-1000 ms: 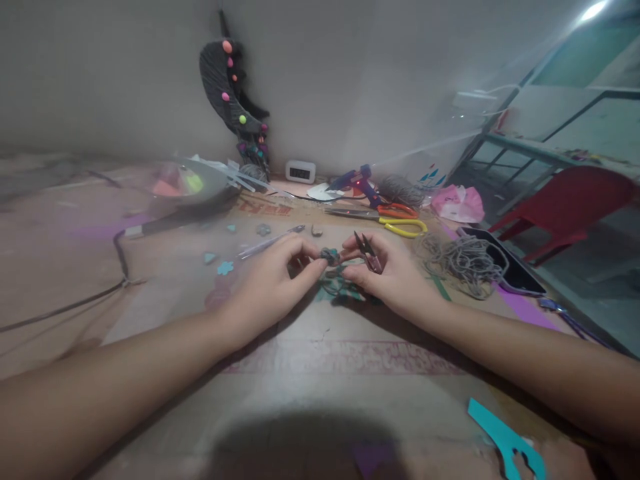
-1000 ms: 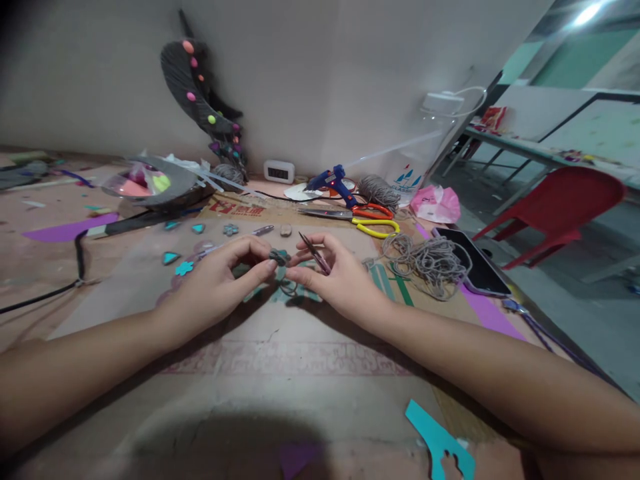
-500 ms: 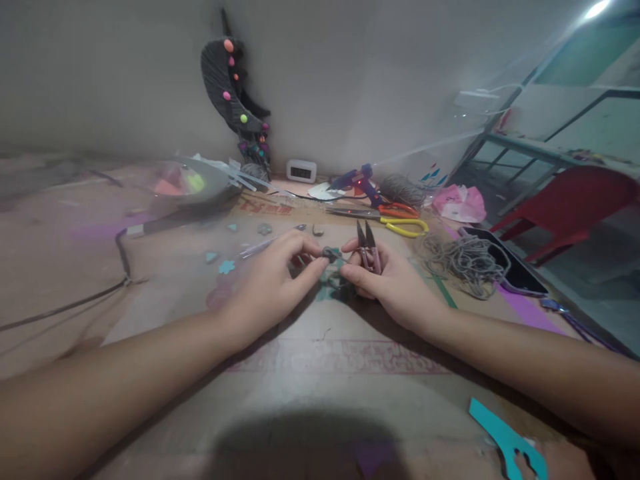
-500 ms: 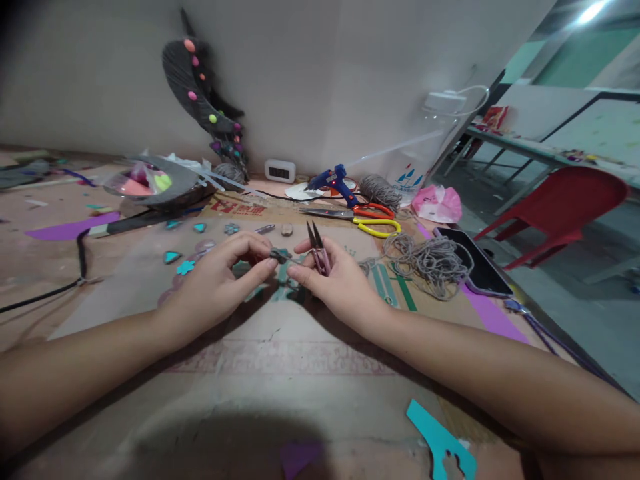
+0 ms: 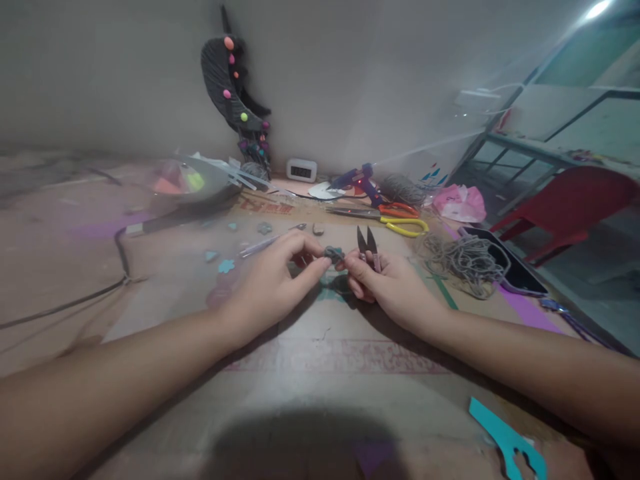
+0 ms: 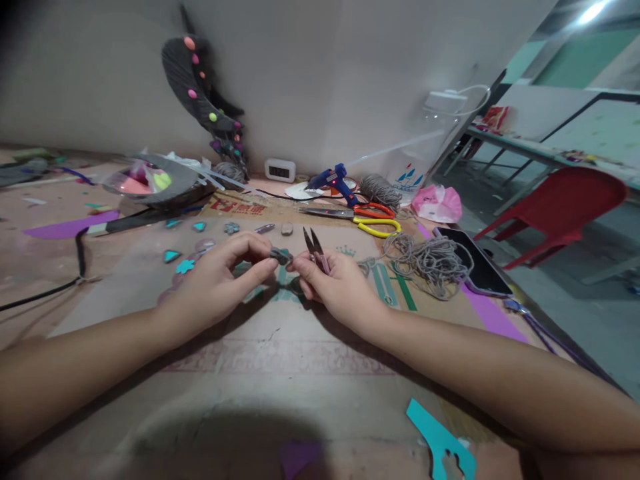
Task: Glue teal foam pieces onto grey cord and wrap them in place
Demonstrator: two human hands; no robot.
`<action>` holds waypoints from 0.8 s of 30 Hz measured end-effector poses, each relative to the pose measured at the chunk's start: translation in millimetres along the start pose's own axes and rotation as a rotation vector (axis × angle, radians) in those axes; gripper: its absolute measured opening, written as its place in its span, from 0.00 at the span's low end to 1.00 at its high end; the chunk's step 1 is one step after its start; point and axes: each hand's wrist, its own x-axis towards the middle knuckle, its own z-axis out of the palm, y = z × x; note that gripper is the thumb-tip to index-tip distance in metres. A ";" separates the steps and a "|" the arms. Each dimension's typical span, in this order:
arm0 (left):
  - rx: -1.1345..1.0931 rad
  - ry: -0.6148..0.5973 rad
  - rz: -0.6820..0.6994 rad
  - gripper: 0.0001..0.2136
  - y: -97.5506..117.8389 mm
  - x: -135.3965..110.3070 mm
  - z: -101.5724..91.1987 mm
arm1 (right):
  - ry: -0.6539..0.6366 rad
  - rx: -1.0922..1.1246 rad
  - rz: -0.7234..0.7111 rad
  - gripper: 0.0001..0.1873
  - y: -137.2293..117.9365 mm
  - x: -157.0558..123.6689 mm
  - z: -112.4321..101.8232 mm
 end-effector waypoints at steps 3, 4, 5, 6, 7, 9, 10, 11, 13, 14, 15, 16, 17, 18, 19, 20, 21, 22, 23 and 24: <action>-0.044 -0.047 -0.021 0.06 1.4 0.3 -0.1 | 0.005 0.043 0.014 0.16 0.5 0.0 1.2; -0.053 -0.068 -0.038 0.06 2.0 0.4 -0.1 | 0.005 0.048 0.012 0.15 0.3 -0.1 1.2; -0.050 -0.086 -0.058 0.07 2.4 0.5 -0.2 | 0.003 0.051 0.008 0.15 -0.1 -0.2 1.2; -0.039 -0.099 -0.076 0.07 2.8 0.6 -0.2 | 0.006 0.053 0.003 0.15 -0.7 -0.4 1.1; -0.023 -0.110 -0.091 0.08 2.9 0.7 -0.2 | 0.010 0.053 0.001 0.15 -1.5 -0.6 0.9; 0.001 -0.122 -0.104 0.08 2.9 0.9 -0.2 | 0.014 0.047 0.003 0.15 -3.5 -1.2 0.7; 0.002 -0.124 -0.104 0.08 2.8 1.1 -0.1 | 0.013 0.041 0.007 0.15 -4.5 -1.5 0.7; -0.003 -0.125 -0.102 0.08 2.9 1.3 0.0 | 0.011 0.034 0.014 0.14 -5.4 -1.7 0.8; -0.013 -0.125 -0.093 0.08 3.5 1.7 0.5 | 0.005 0.022 0.021 0.13 -6.3 -1.8 1.0; -0.015 -0.127 -0.090 0.08 4.0 1.9 0.8 | 0.004 0.017 0.018 0.13 -6.3 -1.7 0.9; -0.018 -0.134 -0.094 0.08 4.6 2.1 1.0 | 0.006 0.013 0.017 0.13 -5.9 -1.5 0.7; -0.030 -0.147 -0.107 0.07 5.1 2.3 1.3 | 0.012 0.009 0.013 0.13 -5.3 -1.3 0.3; -0.059 -0.154 -0.127 0.06 5.4 2.4 1.5 | 0.021 0.002 0.012 0.14 -4.7 -1.1 -0.3; -0.104 -0.156 -0.153 0.07 5.6 2.5 1.6 | 0.030 -0.012 0.012 0.14 -4.1 -1.1 -1.1; -0.157 -0.152 -0.179 0.08 5.6 2.6 1.6 | 0.036 -0.033 0.014 0.14 -3.6 -1.1 -2.0; -0.208 -0.144 -0.203 0.10 5.5 2.8 1.6 | 0.042 -0.057 0.015 0.13 -3.2 -1.2 -2.8; -0.247 -0.132 -0.222 0.10 5.4 3.1 1.5 | 0.046 -0.082 0.014 0.13 -2.9 -1.5 -3.6; -0.269 -0.119 -0.235 0.10 5.4 3.4 1.3 | 0.050 -0.106 0.010 0.14 -2.7 -1.8 -4.2; -0.275 -0.113 -0.246 0.09 5.5 3.8 1.1 | 0.051 -0.129 0.009 0.14 -2.5 -2.2 -4.6; -0.268 -0.112 -0.257 0.09 5.7 4.2 0.8 | 0.054 -0.149 0.008 0.15 -2.3 -2.5 -4.9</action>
